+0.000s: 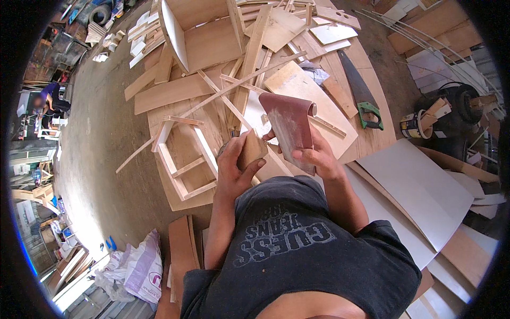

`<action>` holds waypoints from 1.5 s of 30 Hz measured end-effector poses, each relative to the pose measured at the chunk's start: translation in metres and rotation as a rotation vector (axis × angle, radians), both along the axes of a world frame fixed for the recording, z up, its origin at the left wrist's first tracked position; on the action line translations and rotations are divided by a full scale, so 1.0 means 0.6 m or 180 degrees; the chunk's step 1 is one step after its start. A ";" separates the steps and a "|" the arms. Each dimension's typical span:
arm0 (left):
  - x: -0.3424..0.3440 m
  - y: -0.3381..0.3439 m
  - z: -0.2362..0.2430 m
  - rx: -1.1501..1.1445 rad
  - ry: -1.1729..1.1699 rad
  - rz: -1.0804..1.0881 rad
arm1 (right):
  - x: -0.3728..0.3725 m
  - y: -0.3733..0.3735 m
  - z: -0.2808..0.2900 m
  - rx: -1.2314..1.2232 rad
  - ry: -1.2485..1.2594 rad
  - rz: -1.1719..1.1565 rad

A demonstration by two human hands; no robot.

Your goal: The person saws a small wooden board into two pieces using a hand saw and then sands the cut edges of one piece with a piece of sandpaper.

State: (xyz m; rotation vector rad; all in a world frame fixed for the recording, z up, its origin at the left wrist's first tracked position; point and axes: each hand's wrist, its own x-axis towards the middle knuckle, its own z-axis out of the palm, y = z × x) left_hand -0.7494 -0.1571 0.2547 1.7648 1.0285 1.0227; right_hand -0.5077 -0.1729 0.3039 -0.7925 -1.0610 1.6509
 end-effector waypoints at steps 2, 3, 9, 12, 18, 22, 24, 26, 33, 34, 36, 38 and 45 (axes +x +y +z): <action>0.001 0.001 -0.001 0.0021 -0.0056 0.0016 | 0.001 0.000 -0.003 -0.0036 0.0016 0.0037; 0.001 0.001 -0.002 0.0046 -0.0106 0.0025 | 0.002 -0.001 -0.006 -0.0069 0.0039 0.0066; 0.004 0.006 -0.014 0.0286 0.0050 0.0209 | 0.010 -0.010 -0.038 0.0199 -0.0612 -0.0119; 0.005 -0.005 -0.014 0.0095 0.0203 0.0184 | 0.016 -0.013 -0.037 -0.0173 -0.0321 -0.0143; -0.009 0.004 -0.018 -0.0335 0.0462 0.0402 | 0.014 -0.015 -0.011 -0.0443 0.0285 -0.0016; 0.001 -0.005 -0.034 -0.0151 0.0206 0.0249 | -0.008 -0.021 -0.002 -0.0415 -0.0289 -0.0531; 0.000 -0.004 -0.035 -0.0148 0.0084 0.0241 | -0.023 -0.020 -0.005 -0.0486 -0.0418 -0.0580; 0.005 0.002 -0.033 -0.0113 -0.0050 0.0231 | -0.034 -0.018 -0.021 -0.0474 -0.0598 -0.0698; 0.013 0.002 0.004 0.0400 0.0118 0.0160 | -0.054 -0.009 0.016 -0.0877 -0.0277 -0.0055; 0.016 -0.002 0.007 0.0561 0.0258 0.0169 | -0.057 -0.010 0.012 -0.0871 -0.0283 -0.0060; 0.007 0.011 -0.002 0.0759 0.0271 0.0219 | -0.064 -0.015 0.001 -0.0849 -0.0702 -0.0325; -0.002 0.025 0.000 0.0950 0.0291 0.0291 | -0.058 -0.024 0.013 -0.0811 -0.0774 -0.0232; 0.003 0.035 0.015 0.0921 0.0530 0.0033 | -0.045 -0.007 0.008 -0.0939 -0.0821 -0.0189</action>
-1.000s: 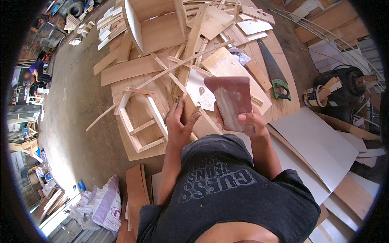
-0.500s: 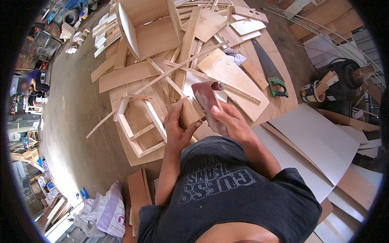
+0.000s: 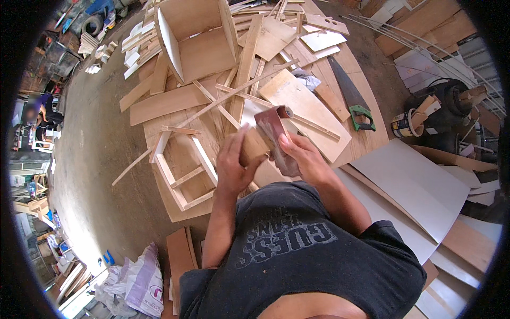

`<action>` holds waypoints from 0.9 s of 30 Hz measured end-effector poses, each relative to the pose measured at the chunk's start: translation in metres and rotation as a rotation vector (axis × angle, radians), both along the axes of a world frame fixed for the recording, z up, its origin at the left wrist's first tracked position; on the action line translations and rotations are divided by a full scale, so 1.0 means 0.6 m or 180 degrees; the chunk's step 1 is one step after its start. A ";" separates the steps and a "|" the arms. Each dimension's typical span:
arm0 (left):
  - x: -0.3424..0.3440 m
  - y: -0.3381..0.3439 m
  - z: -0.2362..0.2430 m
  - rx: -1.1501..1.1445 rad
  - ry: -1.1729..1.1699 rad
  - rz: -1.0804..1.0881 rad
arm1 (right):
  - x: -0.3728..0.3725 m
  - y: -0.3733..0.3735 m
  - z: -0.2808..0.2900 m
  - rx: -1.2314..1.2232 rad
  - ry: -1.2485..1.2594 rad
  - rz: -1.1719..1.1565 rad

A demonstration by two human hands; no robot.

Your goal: The person saws a small wooden board into two pieces using a hand saw and then sands the cut edges of one piece with a piece of sandpaper.

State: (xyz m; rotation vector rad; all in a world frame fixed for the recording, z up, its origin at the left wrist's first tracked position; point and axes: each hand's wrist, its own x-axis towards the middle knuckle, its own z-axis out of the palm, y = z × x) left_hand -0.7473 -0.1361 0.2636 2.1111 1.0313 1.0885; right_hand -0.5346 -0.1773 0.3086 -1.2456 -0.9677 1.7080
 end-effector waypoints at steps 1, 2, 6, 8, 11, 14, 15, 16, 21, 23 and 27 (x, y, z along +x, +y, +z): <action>0.001 0.006 0.001 -0.0065 -0.0066 0.0092 | 0.005 -0.007 0.012 -0.0411 0.0089 -0.0066; 0.002 0.010 0.001 -0.0130 -0.0132 0.0184 | 0.003 -0.006 0.009 -0.0405 0.0076 -0.0072; 0.008 0.001 -0.006 0.0039 0.0137 -0.0076 | 0.001 0.001 -0.018 -0.0209 -0.0036 -0.0288; -0.001 0.017 -0.004 0.0011 0.0159 0.0062 | -0.002 0.001 -0.014 -0.0208 -0.0071 -0.0174; 0.003 0.010 -0.004 0.0069 0.0187 0.0012 | -0.012 -0.005 -0.006 -0.0223 0.0037 -0.0445; 0.000 0.008 -0.016 0.0241 0.0257 -0.0091 | -0.012 0.011 -0.020 0.0004 0.0298 -0.0582; -0.004 0.011 -0.018 0.0319 0.0302 -0.0012 | -0.010 0.001 -0.005 -0.0060 0.0229 -0.0461; -0.006 0.017 -0.016 0.0310 0.0298 -0.0008 | -0.007 -0.005 0.004 -0.0133 0.0149 -0.0354; 0.004 0.010 0.006 0.0224 0.0392 -0.0116 | 0.000 0.006 -0.017 -0.0010 -0.0025 -0.0395; 0.000 0.021 0.002 0.0148 0.0397 -0.0016 | -0.002 0.008 -0.029 0.0106 0.0067 -0.0381; 0.005 0.017 0.007 0.0320 0.0306 -0.0022 | -0.007 0.013 -0.020 0.0272 -0.0064 -0.0387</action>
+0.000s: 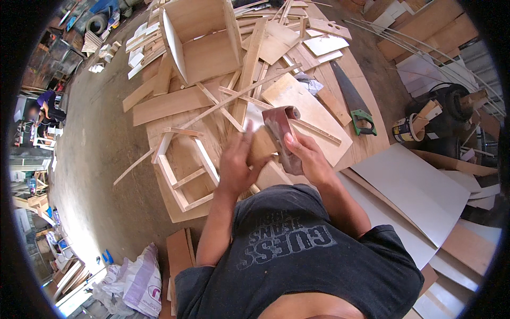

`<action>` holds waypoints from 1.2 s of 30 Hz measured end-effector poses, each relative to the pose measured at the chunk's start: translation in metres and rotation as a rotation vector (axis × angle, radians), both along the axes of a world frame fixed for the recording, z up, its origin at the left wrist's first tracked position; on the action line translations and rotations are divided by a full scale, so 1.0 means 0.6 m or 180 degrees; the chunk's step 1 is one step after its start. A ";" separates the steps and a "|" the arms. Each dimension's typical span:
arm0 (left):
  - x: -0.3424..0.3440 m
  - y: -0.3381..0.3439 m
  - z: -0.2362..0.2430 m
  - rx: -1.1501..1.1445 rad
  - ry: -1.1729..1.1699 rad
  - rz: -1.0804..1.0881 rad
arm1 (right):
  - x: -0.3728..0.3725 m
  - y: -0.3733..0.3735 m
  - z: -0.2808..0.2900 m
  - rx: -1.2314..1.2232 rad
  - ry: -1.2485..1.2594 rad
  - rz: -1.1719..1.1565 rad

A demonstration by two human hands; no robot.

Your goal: The person saws a small wooden board into two pieces using a hand saw and then sands the cut edges of one piece with a piece of sandpaper.

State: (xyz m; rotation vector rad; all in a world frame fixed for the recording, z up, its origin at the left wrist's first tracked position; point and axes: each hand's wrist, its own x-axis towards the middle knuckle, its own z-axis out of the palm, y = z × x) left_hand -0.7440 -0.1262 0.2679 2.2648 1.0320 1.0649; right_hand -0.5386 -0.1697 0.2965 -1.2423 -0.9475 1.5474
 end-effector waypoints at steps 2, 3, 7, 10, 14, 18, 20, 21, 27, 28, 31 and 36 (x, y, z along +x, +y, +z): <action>0.003 -0.014 0.003 -0.0089 -0.0037 -0.0121 | 0.002 0.000 -0.003 0.0074 0.0048 -0.0148; 0.003 -0.018 0.006 -0.0177 -0.0073 -0.0230 | 0.010 -0.005 -0.014 -0.0049 -0.0105 -0.0026; -0.010 0.005 0.014 -0.0202 0.0141 0.0217 | -0.007 -0.029 0.010 0.0006 -0.0310 -0.0101; -0.009 -0.011 0.015 -0.0103 -0.0088 -0.0014 | -0.011 -0.010 0.013 0.0251 -0.0516 0.0003; -0.021 0.006 0.027 -0.0190 0.0183 0.0201 | -0.023 -0.017 0.041 0.0970 -0.1366 -0.0025; -0.022 -0.007 0.028 -0.0222 0.0253 0.0129 | -0.027 0.005 0.066 0.1031 -0.2120 -0.0007; -0.026 0.007 0.017 -0.0181 0.0232 0.0169 | -0.032 -0.003 0.067 0.1043 -0.2190 0.0122; -0.031 0.010 0.018 -0.0171 0.0228 0.0164 | -0.035 -0.010 0.067 0.1046 -0.2252 0.0255; -0.017 -0.005 0.011 -0.0278 0.0212 0.0093 | -0.027 0.009 0.040 0.0879 -0.2367 0.0139; -0.021 0.006 0.004 -0.0153 0.0275 0.0198 | -0.031 0.003 0.048 0.0804 -0.2279 0.0186; -0.021 0.014 0.004 -0.0245 0.0391 0.0454 | -0.027 -0.003 0.036 0.0759 -0.2200 0.0241; -0.015 0.001 -0.018 -0.0134 0.0320 0.0066 | -0.028 0.012 0.013 0.0589 -0.2156 0.0135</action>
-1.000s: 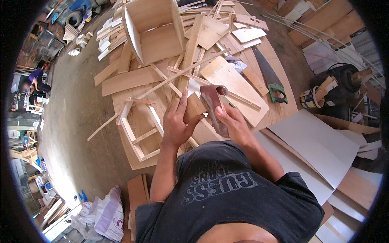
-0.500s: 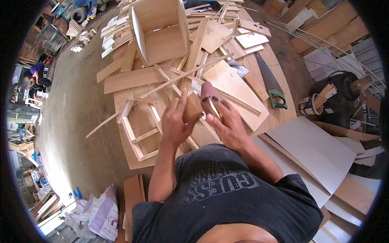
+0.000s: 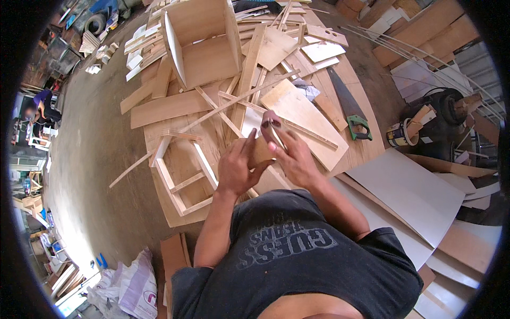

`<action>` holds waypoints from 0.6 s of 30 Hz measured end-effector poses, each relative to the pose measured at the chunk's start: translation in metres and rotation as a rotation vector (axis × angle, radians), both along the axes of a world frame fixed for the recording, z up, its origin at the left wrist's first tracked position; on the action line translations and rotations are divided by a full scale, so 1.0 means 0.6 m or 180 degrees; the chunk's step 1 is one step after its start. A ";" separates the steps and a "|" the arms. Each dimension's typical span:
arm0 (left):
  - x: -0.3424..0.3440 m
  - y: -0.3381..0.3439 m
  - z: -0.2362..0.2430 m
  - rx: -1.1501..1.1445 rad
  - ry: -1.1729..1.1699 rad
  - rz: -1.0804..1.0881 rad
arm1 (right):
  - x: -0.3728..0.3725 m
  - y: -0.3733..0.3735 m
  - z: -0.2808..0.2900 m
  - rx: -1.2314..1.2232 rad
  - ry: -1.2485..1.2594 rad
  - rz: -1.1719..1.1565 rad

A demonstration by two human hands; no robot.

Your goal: The person saws a small wooden board into two pieces using a hand saw and then sands the cut edges of one piece with a piece of sandpaper.

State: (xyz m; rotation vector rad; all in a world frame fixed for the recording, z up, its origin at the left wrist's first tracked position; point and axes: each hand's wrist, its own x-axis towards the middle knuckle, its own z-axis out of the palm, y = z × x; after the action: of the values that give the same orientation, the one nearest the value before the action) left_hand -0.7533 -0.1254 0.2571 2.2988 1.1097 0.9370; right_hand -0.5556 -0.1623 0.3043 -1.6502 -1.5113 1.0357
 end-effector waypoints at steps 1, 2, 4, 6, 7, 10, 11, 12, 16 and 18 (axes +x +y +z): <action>0.000 0.005 0.001 -0.0005 -0.0006 -0.0006 | -0.002 -0.009 -0.003 -0.0058 0.0179 0.0008; 0.000 0.010 0.004 -0.0146 0.0043 0.0142 | 0.003 -0.015 -0.006 -0.0013 -0.0118 0.0062; 0.006 0.010 0.005 -0.0101 0.0021 0.0192 | 0.009 -0.005 -0.028 -0.0015 -0.0030 -0.0065; 0.017 -0.011 0.006 -0.0023 0.0037 0.0091 | 0.017 0.016 -0.052 0.0188 -0.0125 -0.0178; 0.016 -0.017 0.003 0.0070 0.0071 0.0034 | 0.012 0.014 -0.047 0.0190 -0.0110 -0.0170; -0.002 0.011 0.009 -0.0038 0.0166 0.0150 | 0.000 -0.007 -0.023 -0.0011 0.0064 0.0018; -0.002 0.016 0.015 -0.0131 0.0216 0.0255 | 0.004 -0.004 -0.028 -0.0004 0.0060 0.0025; 0.001 0.013 0.014 0.0024 0.0187 0.0160 | 0.009 0.004 -0.039 -0.0128 0.0160 -0.0032; 0.010 -0.010 0.014 0.0016 0.0187 -0.0064 | 0.011 0.018 -0.039 -0.0265 0.0116 -0.0021; -0.005 0.017 0.015 -0.0052 0.0213 0.0139 | 0.006 -0.005 -0.026 -0.0237 0.0317 0.0053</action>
State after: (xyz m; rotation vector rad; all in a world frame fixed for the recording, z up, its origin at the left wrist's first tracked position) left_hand -0.7564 -0.1152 0.2660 2.3166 1.1953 0.8696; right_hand -0.5523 -0.1652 0.2886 -1.6143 -1.4394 1.1784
